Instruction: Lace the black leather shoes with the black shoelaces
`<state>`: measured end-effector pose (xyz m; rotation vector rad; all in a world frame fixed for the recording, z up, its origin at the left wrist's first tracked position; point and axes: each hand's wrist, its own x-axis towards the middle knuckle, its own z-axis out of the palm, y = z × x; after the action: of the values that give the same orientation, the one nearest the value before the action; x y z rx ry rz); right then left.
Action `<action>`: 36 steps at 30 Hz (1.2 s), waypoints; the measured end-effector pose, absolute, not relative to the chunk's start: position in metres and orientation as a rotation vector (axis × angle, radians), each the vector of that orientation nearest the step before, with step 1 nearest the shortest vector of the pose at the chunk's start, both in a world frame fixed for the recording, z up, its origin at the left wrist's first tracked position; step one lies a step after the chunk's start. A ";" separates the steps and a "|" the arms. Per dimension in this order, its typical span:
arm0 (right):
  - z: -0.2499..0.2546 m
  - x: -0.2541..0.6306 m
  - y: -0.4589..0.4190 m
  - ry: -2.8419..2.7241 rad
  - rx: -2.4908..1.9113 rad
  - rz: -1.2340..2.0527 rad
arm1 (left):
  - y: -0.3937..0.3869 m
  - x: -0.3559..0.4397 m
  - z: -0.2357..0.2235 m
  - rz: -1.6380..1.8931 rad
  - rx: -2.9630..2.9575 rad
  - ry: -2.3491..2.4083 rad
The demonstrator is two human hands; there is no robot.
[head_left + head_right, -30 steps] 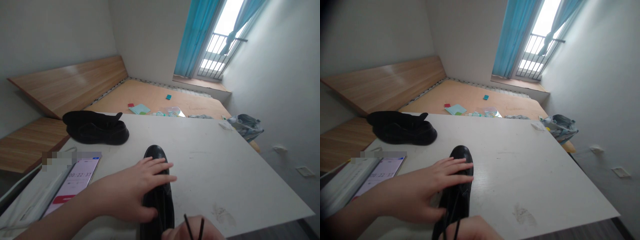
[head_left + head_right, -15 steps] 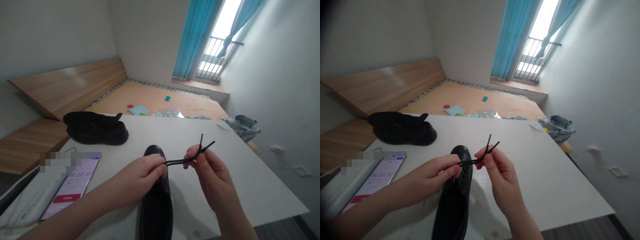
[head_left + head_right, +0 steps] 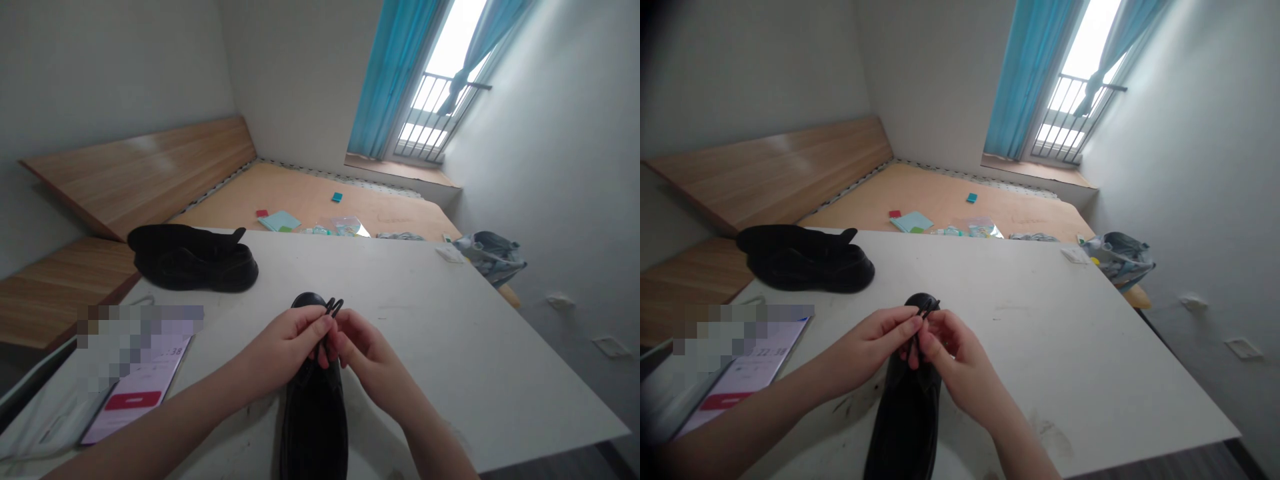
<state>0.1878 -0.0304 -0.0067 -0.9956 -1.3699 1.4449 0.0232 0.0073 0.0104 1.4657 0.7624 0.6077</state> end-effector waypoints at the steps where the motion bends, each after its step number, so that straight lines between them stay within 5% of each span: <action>1: -0.009 0.188 -0.032 -1.376 -1.014 1.434 | 0.007 0.022 0.011 0.650 1.525 0.791; 14: -0.012 0.184 -0.036 -1.435 -1.149 1.159 | 0.009 0.020 0.014 0.603 1.646 0.960; 23: -0.008 0.186 -0.027 -1.738 -1.111 0.533 | -0.002 0.018 0.019 0.412 1.882 0.856; 28: -0.002 0.198 -0.029 -1.801 -1.328 0.667 | 0.005 0.016 0.018 0.516 1.799 0.932; 33: 0.002 0.204 -0.044 -1.693 -1.272 1.175 | 0.011 0.016 0.014 0.586 1.681 0.977; 36: 0.000 0.199 -0.051 -1.587 -1.286 1.088 | 0.010 0.015 0.014 0.558 1.734 0.921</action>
<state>0.1991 -0.0506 0.0004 -1.2857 -1.5870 1.0883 0.0150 0.0097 0.0143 1.7343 0.9214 0.5584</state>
